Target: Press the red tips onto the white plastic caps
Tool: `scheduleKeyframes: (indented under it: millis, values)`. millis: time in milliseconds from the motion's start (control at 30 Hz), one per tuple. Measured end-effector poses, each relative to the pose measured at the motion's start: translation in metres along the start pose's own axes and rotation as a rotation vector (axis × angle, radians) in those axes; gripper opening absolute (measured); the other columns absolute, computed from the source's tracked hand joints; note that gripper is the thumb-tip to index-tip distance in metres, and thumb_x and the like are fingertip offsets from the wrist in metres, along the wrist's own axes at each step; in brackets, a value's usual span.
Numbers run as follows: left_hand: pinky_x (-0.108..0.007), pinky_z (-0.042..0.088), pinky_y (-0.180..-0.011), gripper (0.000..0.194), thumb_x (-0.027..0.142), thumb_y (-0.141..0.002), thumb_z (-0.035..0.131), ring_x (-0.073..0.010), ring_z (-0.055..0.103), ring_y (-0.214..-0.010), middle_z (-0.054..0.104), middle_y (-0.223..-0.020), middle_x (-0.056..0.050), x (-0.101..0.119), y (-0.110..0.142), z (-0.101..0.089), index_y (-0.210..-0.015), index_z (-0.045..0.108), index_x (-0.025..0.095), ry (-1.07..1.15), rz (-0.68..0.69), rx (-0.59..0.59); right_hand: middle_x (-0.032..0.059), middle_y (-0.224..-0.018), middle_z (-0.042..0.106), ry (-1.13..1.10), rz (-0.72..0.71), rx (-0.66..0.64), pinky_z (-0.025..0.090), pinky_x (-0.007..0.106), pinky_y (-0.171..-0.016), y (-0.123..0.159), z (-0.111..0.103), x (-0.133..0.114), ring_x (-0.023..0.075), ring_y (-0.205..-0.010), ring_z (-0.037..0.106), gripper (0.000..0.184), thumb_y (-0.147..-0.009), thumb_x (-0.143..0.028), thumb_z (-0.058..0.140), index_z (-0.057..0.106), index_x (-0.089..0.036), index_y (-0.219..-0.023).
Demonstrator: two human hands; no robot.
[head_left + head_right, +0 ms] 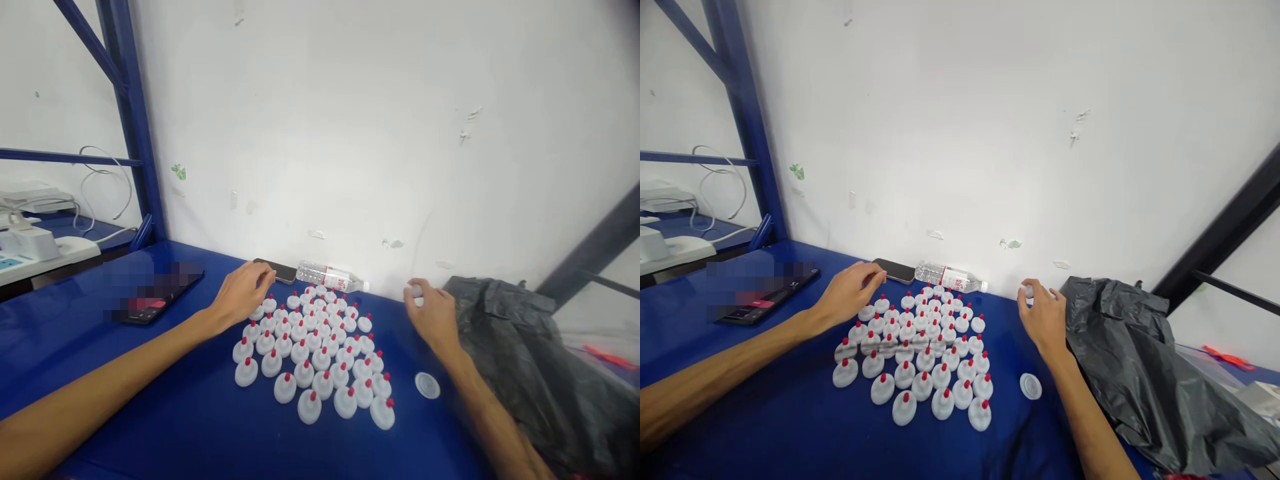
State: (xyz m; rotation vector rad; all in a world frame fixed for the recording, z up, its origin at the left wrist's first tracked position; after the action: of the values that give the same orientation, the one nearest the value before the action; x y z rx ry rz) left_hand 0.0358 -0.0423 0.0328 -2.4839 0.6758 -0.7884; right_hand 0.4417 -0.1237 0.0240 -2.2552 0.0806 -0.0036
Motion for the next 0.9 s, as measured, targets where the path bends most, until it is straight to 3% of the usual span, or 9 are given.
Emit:
scheduleKeyframes:
  millis: [133, 267, 400, 567, 800, 900]
  values:
    - [-0.035, 0.045, -0.080, 0.028, 0.038, -0.097, 0.045, -0.0253, 0.063, -0.094, 0.072, -0.097, -0.004, -0.019, -0.002, 0.017, -0.101, 0.069, 0.025, -0.005, -0.013, -0.044, 0.0039, -0.088, 0.077, -0.016, -0.110, -0.159, 0.036, 0.046, -0.107, 0.014, 0.018, -0.013, 0.0202, -0.082, 0.070, 0.020, -0.097, -0.029, 0.044, 0.062, -0.023, -0.101]
    - [-0.036, 0.048, -0.080, 0.028, 0.033, -0.094, 0.049, -0.0241, 0.067, -0.090, 0.075, -0.100, -0.004, -0.035, -0.006, 0.023, -0.110, 0.070, 0.024, 0.024, -0.044, -0.065, 0.0100, -0.111, 0.073, -0.002, -0.162, -0.245, 0.040, 0.045, -0.099, 0.019, 0.028, -0.021, 0.0248, -0.099, 0.067, 0.021, -0.097, -0.033, 0.048, 0.066, -0.022, -0.097]
    - [-0.034, 0.051, -0.078, 0.026, 0.035, -0.089, 0.055, -0.0233, 0.070, -0.085, 0.077, -0.091, -0.003, -0.050, -0.010, 0.028, -0.105, 0.073, 0.024, 0.048, -0.075, -0.081, 0.0123, -0.101, 0.069, 0.030, -0.152, -0.283, 0.042, 0.045, -0.089, 0.018, 0.030, -0.021, 0.0271, -0.093, 0.064, 0.031, -0.098, -0.038, 0.046, 0.070, -0.020, -0.097]
    - [-0.033, 0.052, -0.077, 0.023, 0.038, -0.087, 0.057, -0.0232, 0.069, -0.086, 0.078, -0.095, -0.002, -0.063, -0.011, 0.035, -0.093, 0.076, 0.027, 0.050, -0.058, -0.118, 0.0082, -0.090, 0.071, 0.021, -0.147, -0.308, 0.040, 0.044, -0.089, 0.017, 0.029, -0.025, 0.0240, -0.084, 0.066, 0.034, -0.100, -0.040, 0.041, 0.068, -0.021, -0.094]
    - [-0.032, 0.053, -0.077, 0.024, 0.034, -0.083, 0.058, -0.0225, 0.069, -0.086, 0.078, -0.096, -0.002, -0.064, -0.009, 0.042, -0.095, 0.078, 0.027, 0.058, -0.049, -0.173, -0.0012, -0.075, 0.075, -0.058, -0.175, -0.360, 0.040, 0.040, -0.094, 0.018, 0.032, -0.032, 0.0192, -0.076, 0.070, 0.026, -0.101, -0.041, 0.044, 0.063, -0.025, -0.093]
    - [-0.031, 0.053, -0.079, 0.026, 0.032, -0.082, 0.058, -0.0225, 0.070, -0.088, 0.079, -0.097, -0.002, -0.062, -0.008, 0.042, -0.099, 0.077, 0.026, 0.063, -0.052, -0.185, -0.0002, -0.076, 0.076, -0.056, -0.174, -0.342, 0.040, 0.040, -0.094, 0.017, 0.028, -0.035, 0.0206, -0.079, 0.072, 0.027, -0.101, -0.041, 0.042, 0.062, -0.025, -0.097]
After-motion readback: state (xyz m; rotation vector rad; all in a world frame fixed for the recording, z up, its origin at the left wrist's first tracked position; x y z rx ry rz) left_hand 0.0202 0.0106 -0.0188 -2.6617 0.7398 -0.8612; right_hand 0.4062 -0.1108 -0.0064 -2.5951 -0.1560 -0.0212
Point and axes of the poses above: each hand's wrist, its own y-axis away from the middle knuckle, its own z-axis out of the palm, x = y × z, the point moved 2 cm from there along -y, towards the middle knuckle
